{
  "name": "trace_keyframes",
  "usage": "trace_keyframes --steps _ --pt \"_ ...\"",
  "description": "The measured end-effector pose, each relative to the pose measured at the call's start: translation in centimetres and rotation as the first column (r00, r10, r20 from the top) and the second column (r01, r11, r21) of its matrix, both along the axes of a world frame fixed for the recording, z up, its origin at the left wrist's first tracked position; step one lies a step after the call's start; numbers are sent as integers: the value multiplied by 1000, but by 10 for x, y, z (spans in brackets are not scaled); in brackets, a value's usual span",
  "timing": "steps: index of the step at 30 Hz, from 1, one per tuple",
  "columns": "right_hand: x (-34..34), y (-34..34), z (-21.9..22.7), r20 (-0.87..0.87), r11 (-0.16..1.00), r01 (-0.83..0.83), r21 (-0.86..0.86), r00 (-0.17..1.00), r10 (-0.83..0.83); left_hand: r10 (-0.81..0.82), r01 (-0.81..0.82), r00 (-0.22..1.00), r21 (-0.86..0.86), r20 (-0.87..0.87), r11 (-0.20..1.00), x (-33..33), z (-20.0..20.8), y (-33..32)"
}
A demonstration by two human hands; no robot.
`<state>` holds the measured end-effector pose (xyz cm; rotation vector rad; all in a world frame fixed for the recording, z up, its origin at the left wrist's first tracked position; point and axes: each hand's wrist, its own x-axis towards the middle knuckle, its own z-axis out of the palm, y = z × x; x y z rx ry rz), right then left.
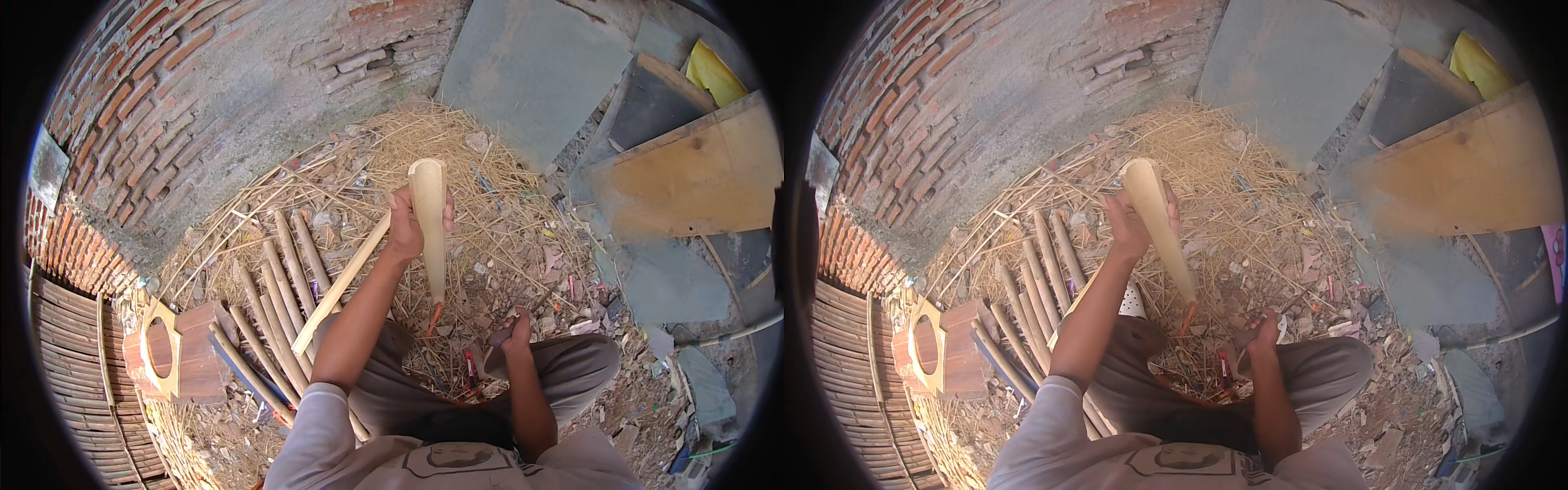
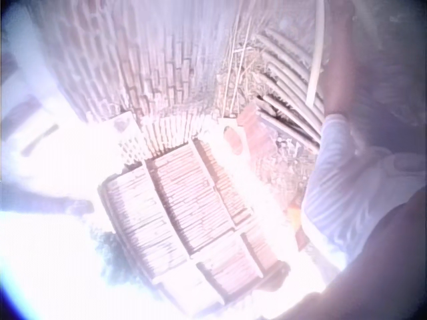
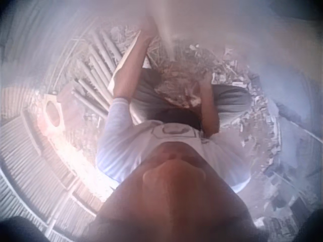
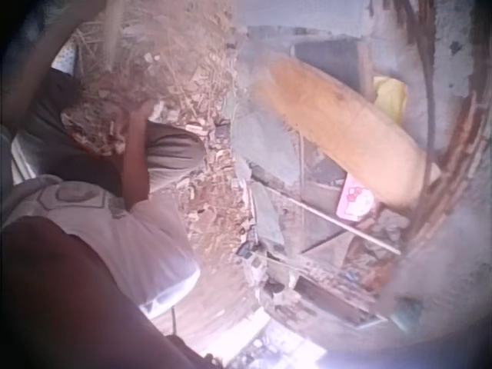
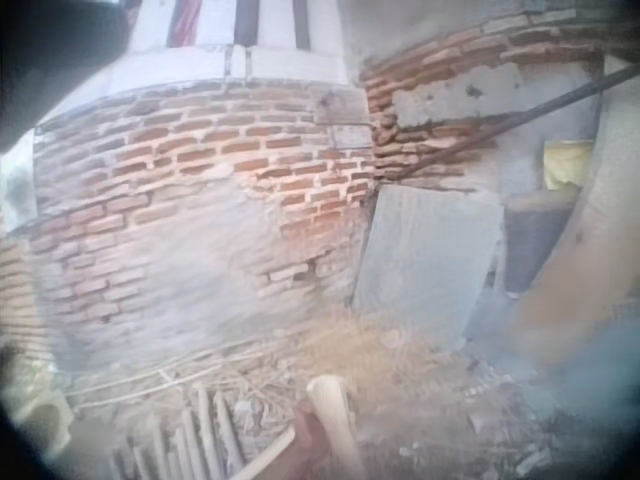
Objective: The person sits on the ground and uses a large knife to split a bamboo pole into thin strips. They hold the pole vertically, strike it with a wooden stick to drive the blade through, and then peel the resulting strips apart by hand.
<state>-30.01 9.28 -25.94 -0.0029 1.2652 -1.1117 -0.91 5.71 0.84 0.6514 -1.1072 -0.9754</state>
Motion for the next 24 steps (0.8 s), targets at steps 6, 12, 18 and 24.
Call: trace_keyframes --steps 6,12,18,24 --pt "-54 96 193 -245 904 -325 -279 934 260 -49 63 984 77 -170 995 -82 15 -16" --pt "-60 167 281 -424 697 -517 -497 845 325 181 -181 983 55 -4 982 -138 -28 -33" --pt "-51 179 304 -605 586 -716 -379 671 428 287 -286 949 -27 132 958 -157 -25 -25" --pt "-43 167 297 -622 562 -757 -333 624 473 145 -148 987 30 71 989 -143 -41 -37"
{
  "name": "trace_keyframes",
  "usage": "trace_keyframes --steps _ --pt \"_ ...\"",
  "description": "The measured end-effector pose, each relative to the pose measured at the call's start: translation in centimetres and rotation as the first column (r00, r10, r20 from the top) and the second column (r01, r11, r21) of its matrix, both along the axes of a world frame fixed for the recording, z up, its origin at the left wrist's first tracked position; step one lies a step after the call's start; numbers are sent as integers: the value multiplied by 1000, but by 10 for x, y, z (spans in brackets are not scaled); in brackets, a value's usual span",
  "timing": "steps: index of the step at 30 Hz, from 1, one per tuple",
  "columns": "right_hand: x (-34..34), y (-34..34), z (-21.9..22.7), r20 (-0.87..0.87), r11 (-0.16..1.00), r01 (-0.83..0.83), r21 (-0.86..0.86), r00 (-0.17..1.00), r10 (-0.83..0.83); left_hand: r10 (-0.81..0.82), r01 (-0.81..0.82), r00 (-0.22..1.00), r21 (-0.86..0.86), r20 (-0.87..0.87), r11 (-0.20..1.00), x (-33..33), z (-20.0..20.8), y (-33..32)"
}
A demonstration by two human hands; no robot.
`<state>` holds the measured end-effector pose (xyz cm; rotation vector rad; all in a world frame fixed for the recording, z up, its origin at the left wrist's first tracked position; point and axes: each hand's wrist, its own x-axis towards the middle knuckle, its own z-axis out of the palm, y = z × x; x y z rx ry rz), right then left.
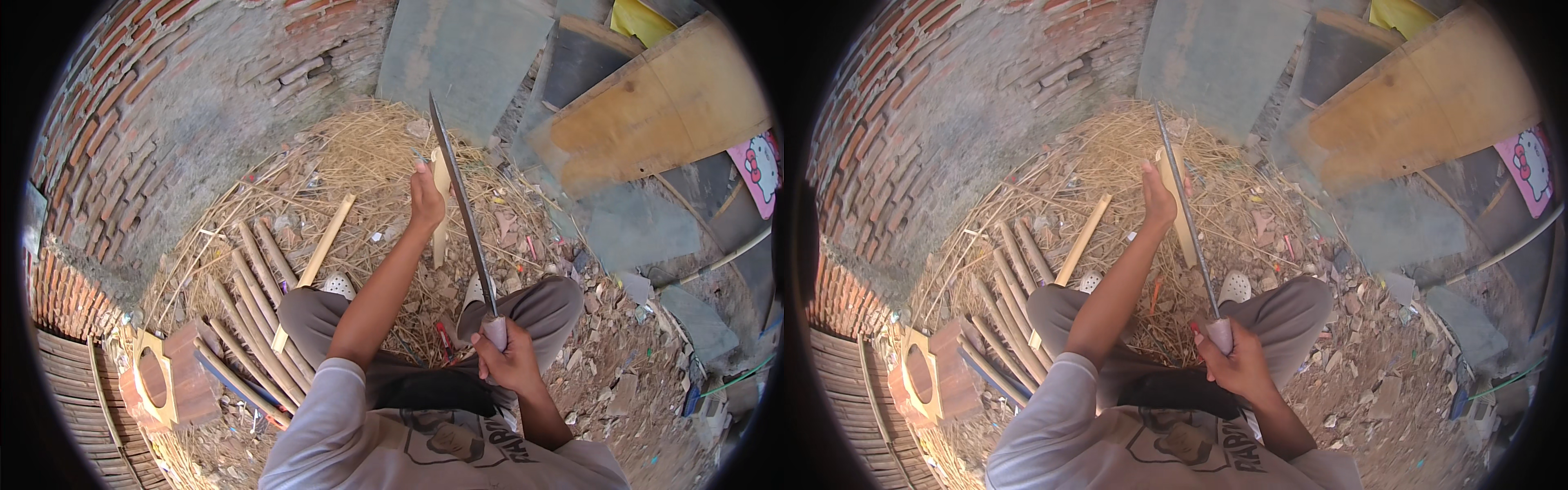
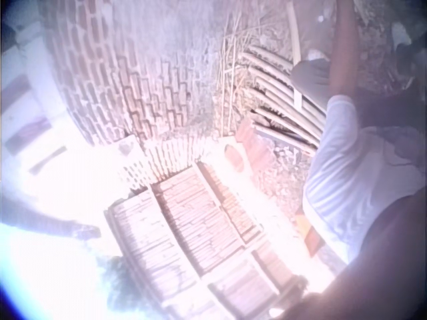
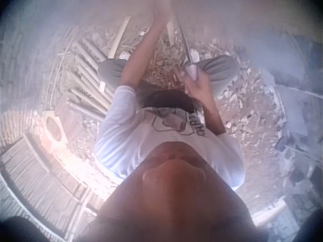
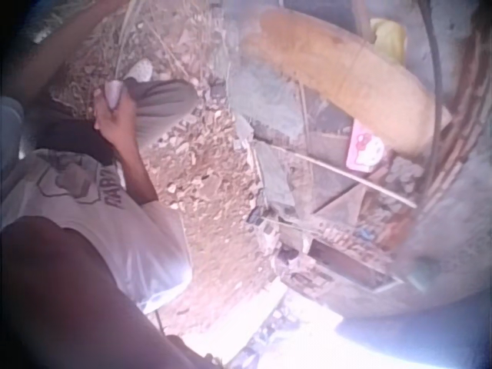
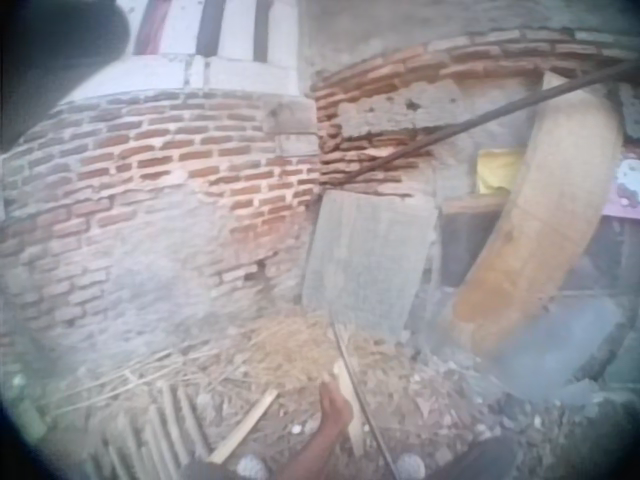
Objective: The person sits on the ground and uses a large knife to split a bamboo pole into thin strips. They hold the pole vertically, strike it with a wooden stick to drive the blade through, and then peel the resulting strips apart by hand.
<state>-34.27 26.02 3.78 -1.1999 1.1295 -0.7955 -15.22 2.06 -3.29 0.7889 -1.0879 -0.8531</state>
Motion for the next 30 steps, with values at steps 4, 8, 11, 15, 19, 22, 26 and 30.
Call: trace_keyframes --steps 4,8,11,15,19,22,26,30 --pt "0 -7 -5 -14 1000 14 10 1000 -14 -120 120 992 1 -31 993 5 -4 -3" --pt "1 -10 -5 -58 1000 4 9 998 -3 -151 152 987 26 -54 988 9 -6 -6" --pt "4 -12 -6 -76 1000 2 -15 997 -3 -145 146 989 21 -35 989 10 -5 -8" --pt "9 -13 -2 -74 1000 9 -10 997 -10 -140 141 990 23 -28 990 11 -5 -9" --pt "8 -11 -5 -103 1000 19 -13 994 -21 -150 154 985 47 -88 987 11 -9 -11" --pt "6 -10 -10 -99 1000 25 -15 995 -27 -161 167 982 62 -95 984 11 -7 -7" --pt "6 -13 -8 -77 1000 19 4 997 -19 -162 170 982 81 -100 982 12 -6 -8" --pt "7 -13 -1 -61 1000 16 19 998 -14 -164 168 984 43 -75 985 11 -3 -7"
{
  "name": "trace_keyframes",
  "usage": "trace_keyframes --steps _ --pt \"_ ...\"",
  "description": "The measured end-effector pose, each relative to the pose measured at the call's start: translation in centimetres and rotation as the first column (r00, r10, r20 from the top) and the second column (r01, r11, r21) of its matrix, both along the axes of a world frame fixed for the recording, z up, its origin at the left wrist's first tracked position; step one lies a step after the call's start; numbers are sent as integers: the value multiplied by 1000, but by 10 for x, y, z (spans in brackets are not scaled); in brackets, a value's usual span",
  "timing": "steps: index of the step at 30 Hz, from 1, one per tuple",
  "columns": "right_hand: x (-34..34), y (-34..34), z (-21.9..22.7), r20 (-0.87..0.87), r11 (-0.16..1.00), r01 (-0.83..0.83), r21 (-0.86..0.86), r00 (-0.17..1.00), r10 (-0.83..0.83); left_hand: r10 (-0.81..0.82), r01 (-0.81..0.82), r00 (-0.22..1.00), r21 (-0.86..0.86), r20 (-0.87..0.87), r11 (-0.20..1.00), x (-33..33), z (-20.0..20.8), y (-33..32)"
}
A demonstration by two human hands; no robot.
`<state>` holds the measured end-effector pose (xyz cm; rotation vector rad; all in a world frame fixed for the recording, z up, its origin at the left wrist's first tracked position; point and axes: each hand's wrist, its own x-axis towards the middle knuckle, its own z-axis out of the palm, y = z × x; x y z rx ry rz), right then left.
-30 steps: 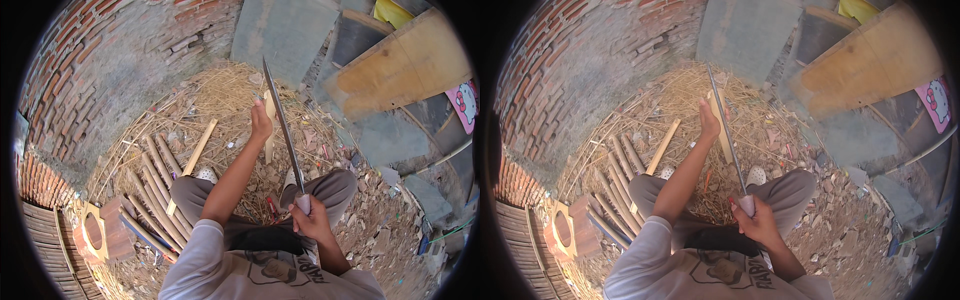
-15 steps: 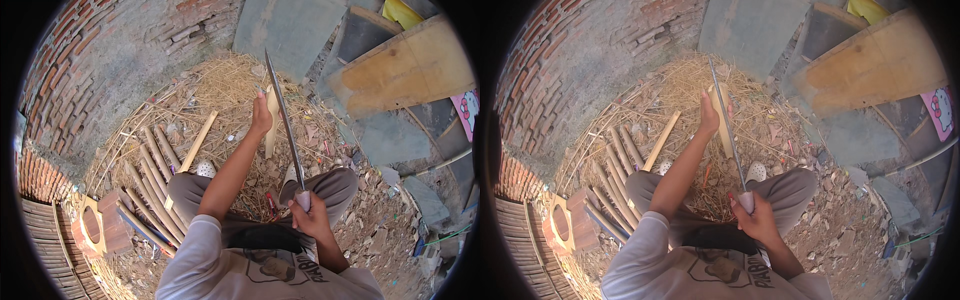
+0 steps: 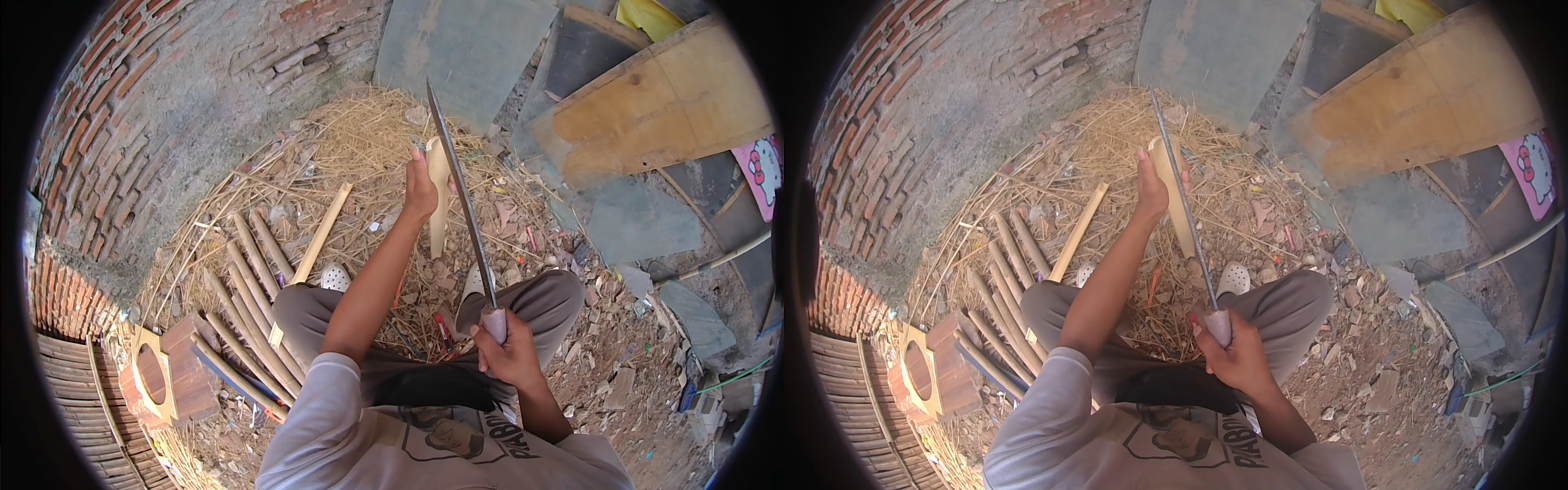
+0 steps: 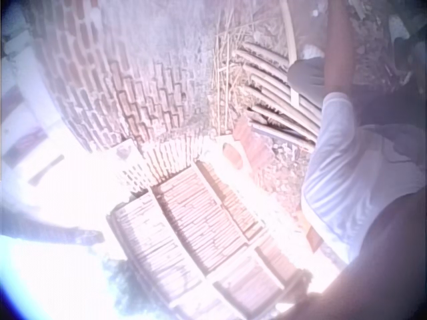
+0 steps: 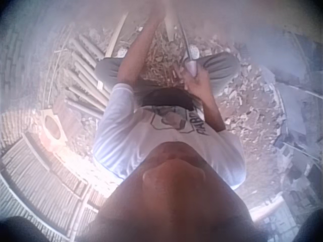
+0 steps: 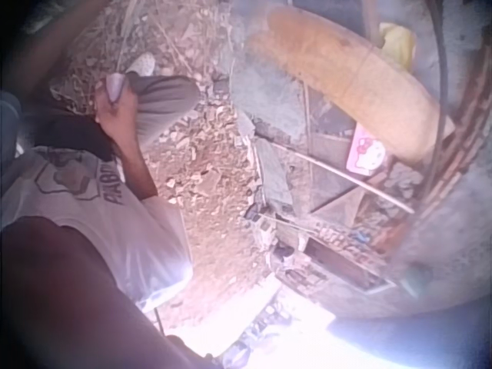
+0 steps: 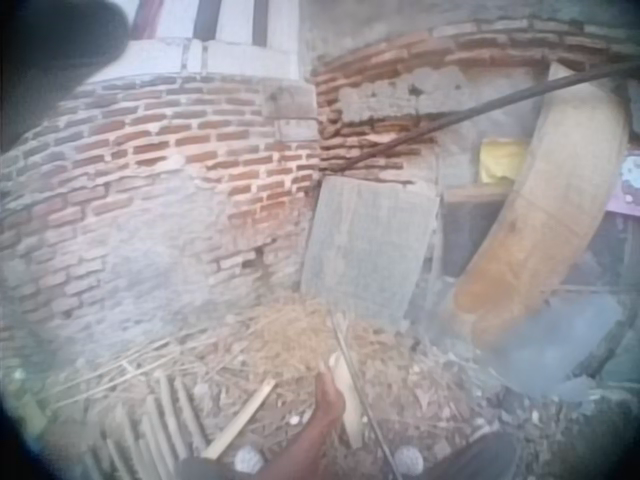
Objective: The person sits on the ground and uses a large knife to split a bamboo pole into thin strips. They hold the pole vertically, strike it with a wooden stick to drive the blade through, and then peel the resulting strips apart by hand.
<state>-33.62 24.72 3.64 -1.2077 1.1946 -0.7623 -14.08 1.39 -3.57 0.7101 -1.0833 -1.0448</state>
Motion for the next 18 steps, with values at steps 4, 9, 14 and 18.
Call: trace_keyframes --steps 4,9,14,18 --pt "-1 1 -2 2 1000 1 -30 1000 -1 16 -15 1000 19 -26 1000 -2 8 4" --pt "-1 -2 -7 -4 1000 6 -21 1000 -6 35 -34 999 24 -20 999 -3 4 3" --pt "0 0 -4 -25 1000 14 -13 1000 -14 64 -64 998 -4 -3 998 -6 5 5" --pt "0 0 -7 -48 999 11 -41 999 -13 157 -154 986 -56 59 986 -11 4 6"
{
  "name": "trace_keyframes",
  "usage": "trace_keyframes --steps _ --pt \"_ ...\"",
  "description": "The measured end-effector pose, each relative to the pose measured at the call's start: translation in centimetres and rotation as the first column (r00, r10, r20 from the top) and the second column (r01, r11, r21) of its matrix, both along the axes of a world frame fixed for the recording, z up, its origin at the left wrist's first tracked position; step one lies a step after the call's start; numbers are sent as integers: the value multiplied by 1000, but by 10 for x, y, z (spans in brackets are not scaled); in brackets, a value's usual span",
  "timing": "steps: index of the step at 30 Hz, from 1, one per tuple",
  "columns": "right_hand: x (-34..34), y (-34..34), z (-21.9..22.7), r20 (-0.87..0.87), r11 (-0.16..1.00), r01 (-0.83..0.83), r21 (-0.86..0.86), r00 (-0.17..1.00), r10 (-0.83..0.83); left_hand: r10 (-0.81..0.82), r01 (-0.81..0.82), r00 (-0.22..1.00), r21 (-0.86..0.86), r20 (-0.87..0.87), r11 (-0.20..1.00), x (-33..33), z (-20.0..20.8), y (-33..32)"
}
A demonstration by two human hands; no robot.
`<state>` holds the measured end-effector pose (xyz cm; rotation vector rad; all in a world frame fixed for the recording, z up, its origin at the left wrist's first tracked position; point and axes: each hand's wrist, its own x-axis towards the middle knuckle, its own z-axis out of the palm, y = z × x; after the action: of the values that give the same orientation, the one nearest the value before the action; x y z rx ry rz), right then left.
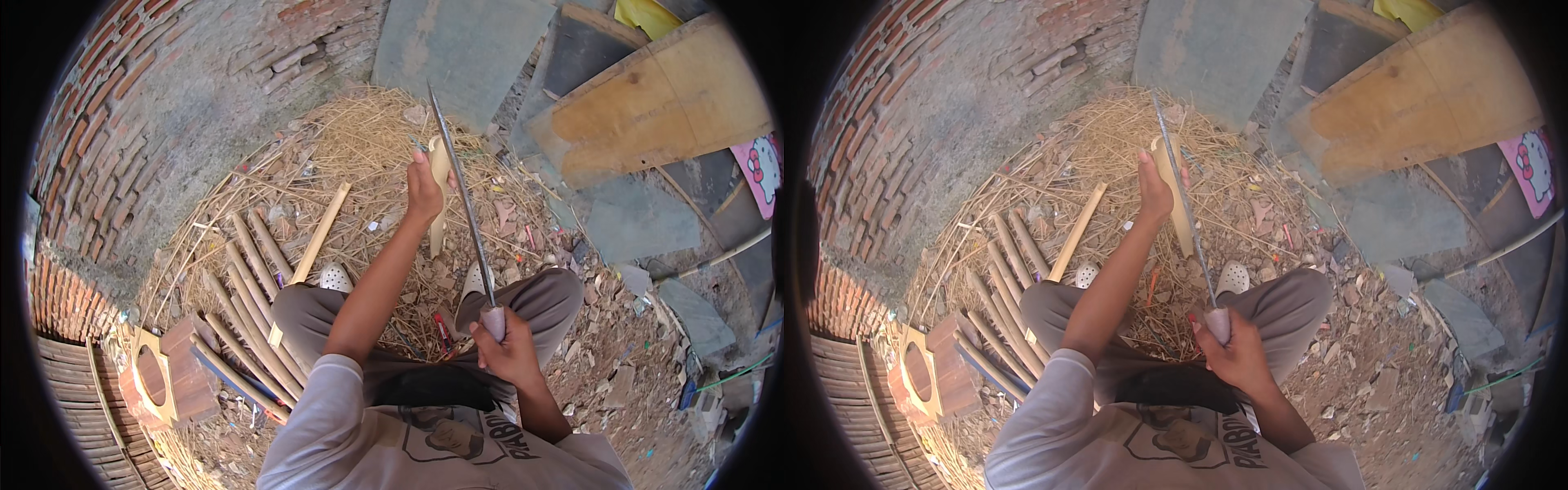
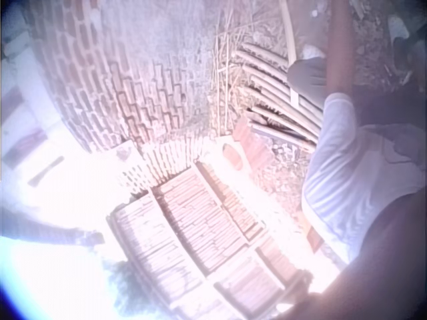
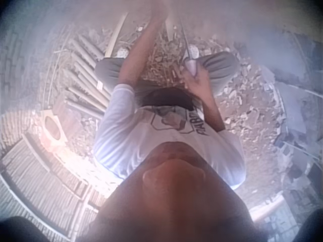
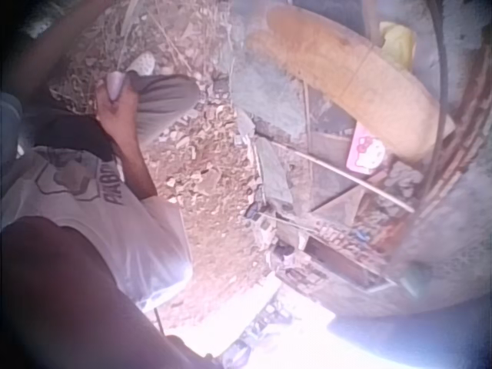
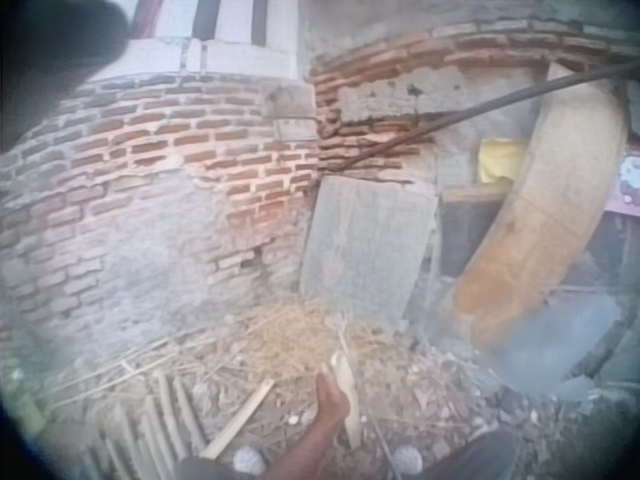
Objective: The person sits on the ground and uses a large knife to split a bamboo pole into thin strips. They hold the pole vertically, strike it with a wooden stick to drive the blade through, and then peel the resulting strips apart by hand.
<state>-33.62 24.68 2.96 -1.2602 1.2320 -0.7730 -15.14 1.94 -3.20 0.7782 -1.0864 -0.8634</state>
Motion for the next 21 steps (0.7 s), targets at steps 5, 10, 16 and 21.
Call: trace_keyframes --steps 5,10,16,21 --pt "2 1 1 6 1000 21 14 1000 -21 54 -53 998 -26 39 998 -5 -1 2" --pt "3 1 -2 11 1000 9 -11 1000 -9 69 -67 996 -36 53 997 -7 -2 2" --pt "1 3 1 -2 999 36 -9 999 -36 44 -44 999 -28 -31 999 -6 -2 0" --pt "-4 4 11 96 993 39 -109 995 -28 60 -60 998 20 -4 998 -5 9 7"
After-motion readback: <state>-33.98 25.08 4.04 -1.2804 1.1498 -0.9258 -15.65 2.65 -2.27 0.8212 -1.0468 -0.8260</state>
